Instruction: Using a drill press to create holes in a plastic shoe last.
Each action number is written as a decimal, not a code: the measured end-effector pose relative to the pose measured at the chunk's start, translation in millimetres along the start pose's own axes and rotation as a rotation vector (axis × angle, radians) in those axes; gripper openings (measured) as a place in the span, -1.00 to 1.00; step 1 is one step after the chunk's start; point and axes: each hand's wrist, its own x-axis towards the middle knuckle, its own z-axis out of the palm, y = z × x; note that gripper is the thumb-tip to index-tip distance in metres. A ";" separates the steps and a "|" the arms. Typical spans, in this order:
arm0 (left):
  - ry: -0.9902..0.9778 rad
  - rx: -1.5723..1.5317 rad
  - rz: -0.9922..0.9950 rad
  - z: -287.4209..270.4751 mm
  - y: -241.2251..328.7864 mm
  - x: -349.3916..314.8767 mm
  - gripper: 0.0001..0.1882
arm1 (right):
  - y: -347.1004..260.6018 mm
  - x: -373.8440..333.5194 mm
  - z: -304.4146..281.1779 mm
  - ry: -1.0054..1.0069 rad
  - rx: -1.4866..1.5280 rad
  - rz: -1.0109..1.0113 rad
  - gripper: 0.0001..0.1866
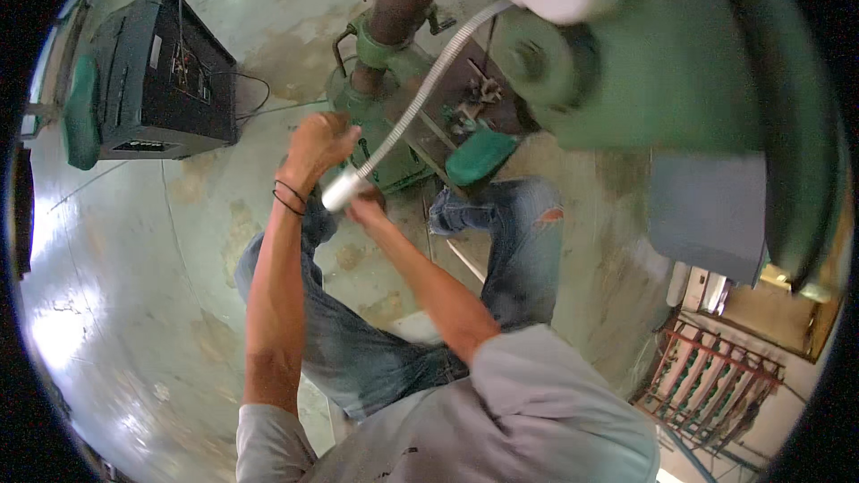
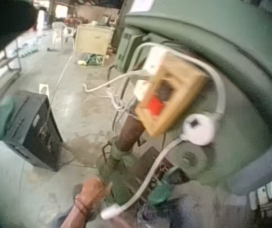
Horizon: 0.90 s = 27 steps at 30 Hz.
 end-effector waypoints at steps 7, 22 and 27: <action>-0.220 -0.664 -0.369 79.4 59.7 -49.4 -0.37 | -39.7 -146.3 -185.3 0.433 -0.474 -0.930 -0.84; -0.194 -1.148 -0.439 140.6 173.6 -46.6 -0.28 | -258.4 -9.4 -248.0 0.299 -1.311 -1.092 -0.70; -0.241 -1.035 -0.441 154.2 191.4 -28.7 -0.25 | -283.5 6.5 -256.4 0.193 -1.494 -1.244 -0.75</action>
